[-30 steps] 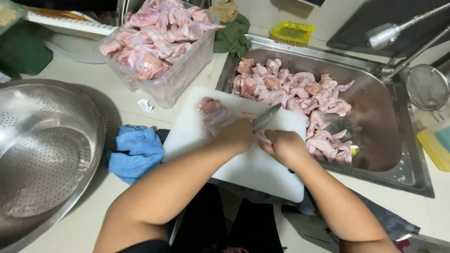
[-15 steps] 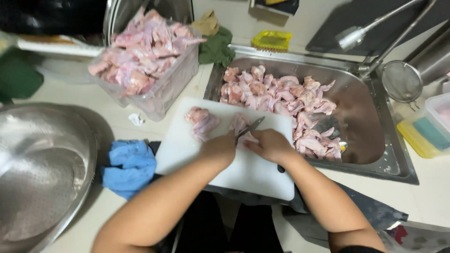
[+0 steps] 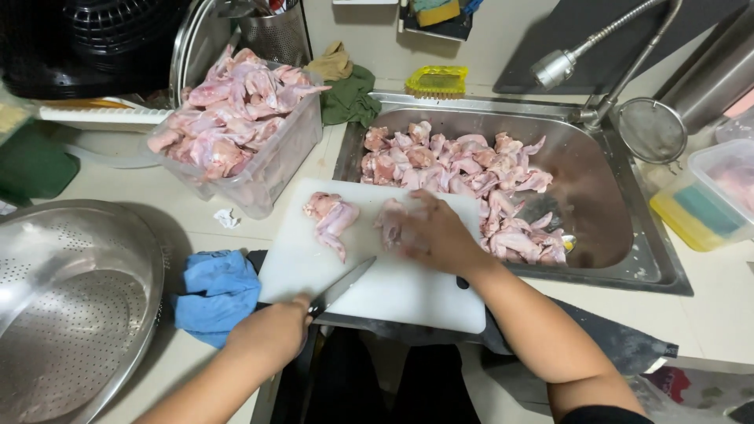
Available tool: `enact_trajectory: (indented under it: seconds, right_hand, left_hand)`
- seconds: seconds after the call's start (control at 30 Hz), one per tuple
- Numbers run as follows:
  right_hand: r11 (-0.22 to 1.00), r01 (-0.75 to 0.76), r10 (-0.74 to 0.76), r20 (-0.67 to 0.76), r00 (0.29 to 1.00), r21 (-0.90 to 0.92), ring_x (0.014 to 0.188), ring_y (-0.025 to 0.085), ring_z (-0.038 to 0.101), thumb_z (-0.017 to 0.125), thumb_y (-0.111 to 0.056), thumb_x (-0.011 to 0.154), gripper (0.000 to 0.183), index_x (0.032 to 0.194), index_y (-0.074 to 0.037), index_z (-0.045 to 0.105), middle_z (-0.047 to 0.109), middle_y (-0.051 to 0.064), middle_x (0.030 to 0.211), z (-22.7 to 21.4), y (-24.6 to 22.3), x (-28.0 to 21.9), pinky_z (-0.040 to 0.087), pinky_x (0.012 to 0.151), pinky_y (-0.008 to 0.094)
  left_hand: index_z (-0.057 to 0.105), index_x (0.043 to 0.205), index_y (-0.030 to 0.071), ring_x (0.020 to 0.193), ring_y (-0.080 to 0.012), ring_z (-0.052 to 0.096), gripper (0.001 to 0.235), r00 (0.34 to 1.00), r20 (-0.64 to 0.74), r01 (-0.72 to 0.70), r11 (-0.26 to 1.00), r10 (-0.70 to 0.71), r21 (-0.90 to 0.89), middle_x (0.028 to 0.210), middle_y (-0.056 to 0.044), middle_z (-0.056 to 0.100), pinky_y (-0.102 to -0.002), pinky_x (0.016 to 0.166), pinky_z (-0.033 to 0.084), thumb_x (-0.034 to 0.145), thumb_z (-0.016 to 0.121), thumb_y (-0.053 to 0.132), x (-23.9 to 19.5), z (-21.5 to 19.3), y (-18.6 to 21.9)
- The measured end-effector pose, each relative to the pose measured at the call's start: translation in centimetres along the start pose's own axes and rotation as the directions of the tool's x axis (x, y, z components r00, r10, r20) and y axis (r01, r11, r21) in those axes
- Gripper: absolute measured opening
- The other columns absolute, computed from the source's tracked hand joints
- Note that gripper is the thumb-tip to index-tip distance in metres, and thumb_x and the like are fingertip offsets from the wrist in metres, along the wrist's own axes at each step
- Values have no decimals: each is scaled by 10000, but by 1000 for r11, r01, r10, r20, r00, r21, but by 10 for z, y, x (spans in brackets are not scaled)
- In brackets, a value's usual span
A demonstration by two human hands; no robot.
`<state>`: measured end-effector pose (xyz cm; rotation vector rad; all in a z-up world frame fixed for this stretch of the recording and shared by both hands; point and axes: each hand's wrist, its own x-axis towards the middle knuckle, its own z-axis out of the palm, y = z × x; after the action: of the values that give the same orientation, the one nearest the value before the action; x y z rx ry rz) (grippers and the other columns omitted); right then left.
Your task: The person cuts raw chicken wings into smaller pieces on a white cutting board using a knife. They repeatedly transfer the cut pieces into a stainless steel sink and occasionally rinse them under running water.
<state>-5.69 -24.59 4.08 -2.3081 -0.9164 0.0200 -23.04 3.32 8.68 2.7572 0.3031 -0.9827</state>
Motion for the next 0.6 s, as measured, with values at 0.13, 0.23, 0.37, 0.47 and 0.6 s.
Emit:
enact_trajectory:
  seconds: [0.13, 0.23, 0.37, 0.47, 0.6]
  right_hand:
    - [887, 285, -225, 200, 954, -363, 1460, 396, 228, 601, -453, 950, 399, 1347, -476, 627, 166, 52, 1676, 21, 10, 13, 143, 1150, 627]
    - [871, 308, -233, 230, 945, -382, 1509, 389, 185, 538, -485, 972, 342, 1264, -420, 702, 259, 73, 1646, 8, 4, 28, 37, 1162, 695]
    - [922, -186, 202, 12, 979, -338, 1542, 346, -183, 258, -520, 1025, 698, 1600, -127, 218, 155, 101, 1679, -32, -13, 60, -245, 1175, 567]
    - [725, -291, 311, -80, 947, -624, 1583, 439, -7, 484, -312, 991, 344, 1284, -294, 664, 82, 135, 1733, -23, 43, 88, -17, 1155, 787]
    - [894, -141, 51, -215, 975, -425, 1459, 479, 286, 594, -210, 832, 494, 1319, -230, 673, 342, 252, 1591, 9, 20, 116, 205, 1106, 770]
  left_hand:
    - [500, 1216, 175, 889, -392, 708, 293, 991, -121, -71, 994, 61, -86, 972, -158, 737, -497, 748, 515, 1031, 394, 376, 19, 30, -26]
    - [498, 1256, 172, 890, -433, 699, 330, 981, -174, -112, 987, 90, -117, 966, -193, 736, -521, 759, 515, 1038, 405, 401, 32, 43, -36]
    - [506, 1210, 164, 912, -480, 684, 316, 958, -247, -193, 966, 147, -174, 972, -220, 731, -547, 787, 514, 1024, 457, 414, 45, 55, -46]
    - [513, 1192, 140, 888, -477, 699, 299, 939, -295, -252, 939, 179, -233, 935, -230, 731, -524, 789, 536, 1037, 469, 392, 46, 63, -49]
    - [548, 1166, 120, 949, -439, 686, 323, 921, -298, -342, 885, 251, -314, 991, -206, 731, -471, 823, 512, 1035, 471, 406, 50, 54, -60]
